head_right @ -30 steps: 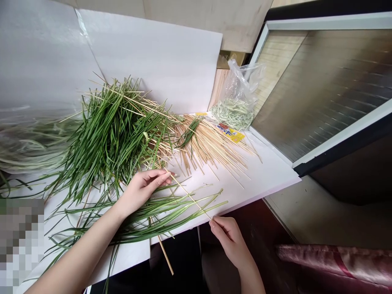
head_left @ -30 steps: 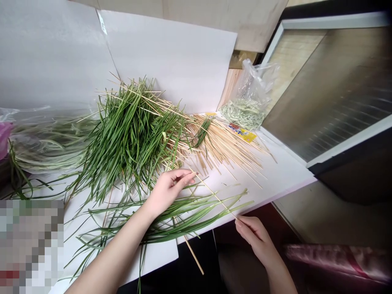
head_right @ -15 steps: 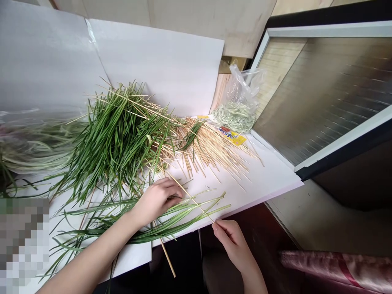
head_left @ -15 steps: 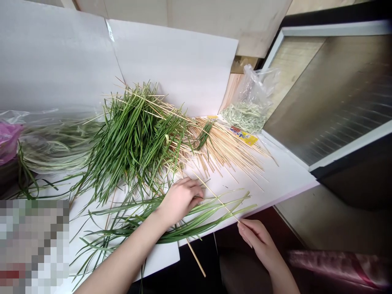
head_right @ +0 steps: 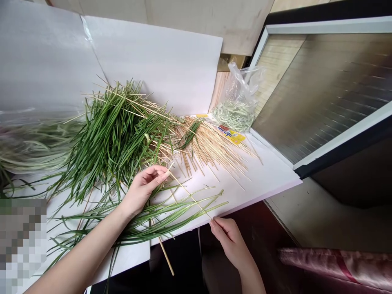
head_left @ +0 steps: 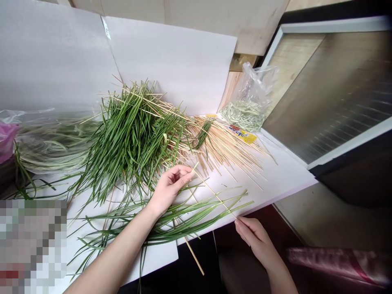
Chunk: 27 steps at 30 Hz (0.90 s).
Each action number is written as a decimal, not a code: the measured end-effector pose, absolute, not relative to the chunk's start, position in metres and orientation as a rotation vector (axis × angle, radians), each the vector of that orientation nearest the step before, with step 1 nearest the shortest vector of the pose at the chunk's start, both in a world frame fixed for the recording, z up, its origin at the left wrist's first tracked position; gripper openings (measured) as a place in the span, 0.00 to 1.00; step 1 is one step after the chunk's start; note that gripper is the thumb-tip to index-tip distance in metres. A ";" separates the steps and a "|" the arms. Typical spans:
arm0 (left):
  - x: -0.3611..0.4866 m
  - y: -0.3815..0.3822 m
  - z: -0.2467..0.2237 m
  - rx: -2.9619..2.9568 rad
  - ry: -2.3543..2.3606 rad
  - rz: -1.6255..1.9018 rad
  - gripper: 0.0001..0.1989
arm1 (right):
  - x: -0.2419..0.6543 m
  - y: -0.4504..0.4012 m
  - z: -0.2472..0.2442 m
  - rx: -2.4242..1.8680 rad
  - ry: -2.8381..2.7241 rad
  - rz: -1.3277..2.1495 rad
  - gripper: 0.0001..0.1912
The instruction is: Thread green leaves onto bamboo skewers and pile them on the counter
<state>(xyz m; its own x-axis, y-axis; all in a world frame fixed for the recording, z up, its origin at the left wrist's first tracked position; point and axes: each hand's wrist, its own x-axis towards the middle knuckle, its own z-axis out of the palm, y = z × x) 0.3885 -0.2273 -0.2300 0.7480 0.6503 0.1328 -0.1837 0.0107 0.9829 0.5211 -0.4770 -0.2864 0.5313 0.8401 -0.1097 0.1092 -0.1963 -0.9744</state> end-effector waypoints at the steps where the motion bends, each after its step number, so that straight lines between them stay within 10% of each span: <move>1: 0.389 -0.227 -0.230 1.391 0.425 0.691 0.10 | 0.521 -0.477 -0.286 -1.652 -0.822 0.818 0.30; 27: 0.390 -0.227 -0.226 0.988 0.504 0.598 0.16 | 0.524 -0.480 -0.288 -1.622 -0.963 0.870 0.25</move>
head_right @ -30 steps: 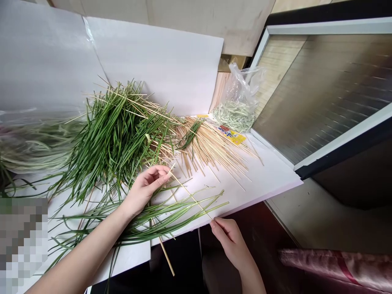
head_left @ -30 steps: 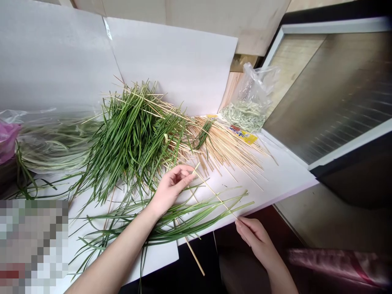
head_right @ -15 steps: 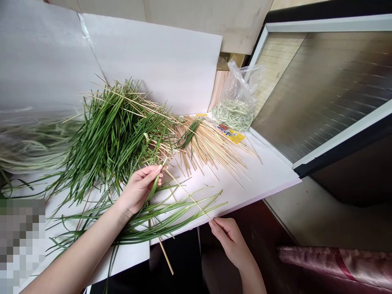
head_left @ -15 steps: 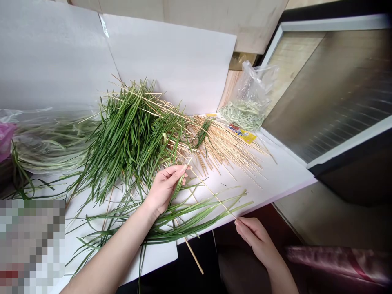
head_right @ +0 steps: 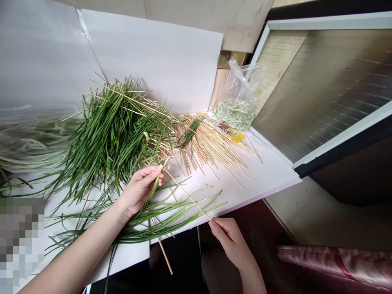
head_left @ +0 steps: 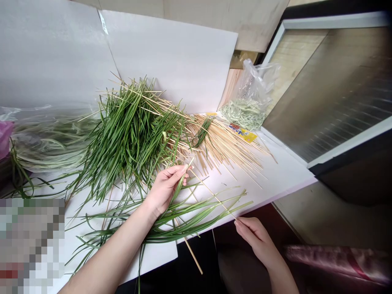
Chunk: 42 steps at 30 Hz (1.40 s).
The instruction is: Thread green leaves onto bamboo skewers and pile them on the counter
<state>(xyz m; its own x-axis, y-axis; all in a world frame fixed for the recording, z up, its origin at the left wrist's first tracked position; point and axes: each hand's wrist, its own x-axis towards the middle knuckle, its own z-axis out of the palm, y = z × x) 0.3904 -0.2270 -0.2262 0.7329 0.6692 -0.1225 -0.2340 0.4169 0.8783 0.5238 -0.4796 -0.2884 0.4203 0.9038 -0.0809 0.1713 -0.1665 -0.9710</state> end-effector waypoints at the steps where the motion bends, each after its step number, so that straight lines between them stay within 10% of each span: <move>1: 0.390 -0.227 -0.226 0.984 0.508 0.600 0.16 | 0.524 -0.480 -0.288 -1.623 -0.965 0.872 0.25; 42: 0.389 -0.226 -0.230 1.186 0.513 0.660 0.11 | 0.526 -0.481 -0.291 -1.632 -0.963 0.888 0.25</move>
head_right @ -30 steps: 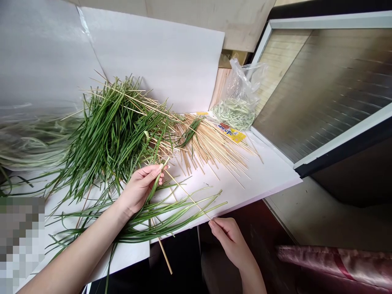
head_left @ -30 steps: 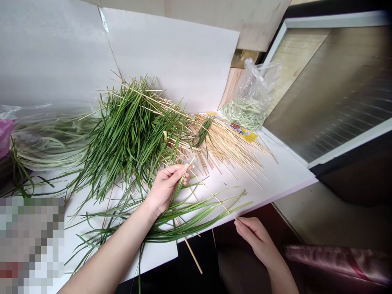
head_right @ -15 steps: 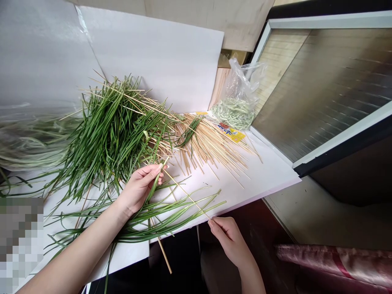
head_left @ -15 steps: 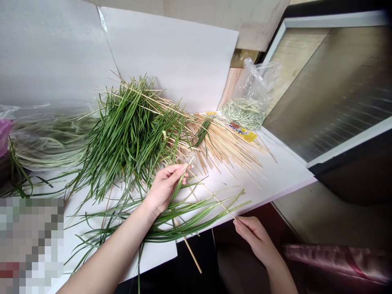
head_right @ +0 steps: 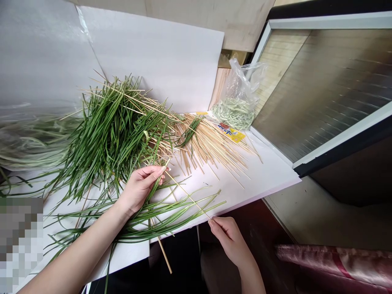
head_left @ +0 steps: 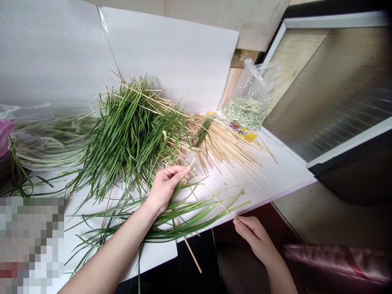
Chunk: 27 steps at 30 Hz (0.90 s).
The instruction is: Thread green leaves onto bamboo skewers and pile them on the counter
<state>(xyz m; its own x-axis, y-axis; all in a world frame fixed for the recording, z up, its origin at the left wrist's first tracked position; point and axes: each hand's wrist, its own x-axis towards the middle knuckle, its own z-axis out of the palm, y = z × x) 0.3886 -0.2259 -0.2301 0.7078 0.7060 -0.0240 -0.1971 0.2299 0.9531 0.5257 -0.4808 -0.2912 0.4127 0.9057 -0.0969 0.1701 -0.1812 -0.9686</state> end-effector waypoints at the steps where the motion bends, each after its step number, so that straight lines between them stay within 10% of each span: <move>1: 0.388 -0.225 -0.230 1.199 0.517 0.664 0.11 | 0.526 -0.481 -0.292 -1.632 -0.963 0.889 0.25; 27: 0.391 -0.255 -0.221 1.654 0.346 0.507 0.09 | 0.520 -0.473 -0.287 -1.641 -1.102 0.706 0.25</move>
<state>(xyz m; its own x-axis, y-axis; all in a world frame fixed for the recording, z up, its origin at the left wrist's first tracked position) 0.3907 -0.2552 -0.2215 0.8557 0.5011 0.1289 -0.0628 -0.1467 0.9872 0.5198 -0.4734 -0.2867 0.4154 0.9078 0.0579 0.3270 -0.0896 -0.9408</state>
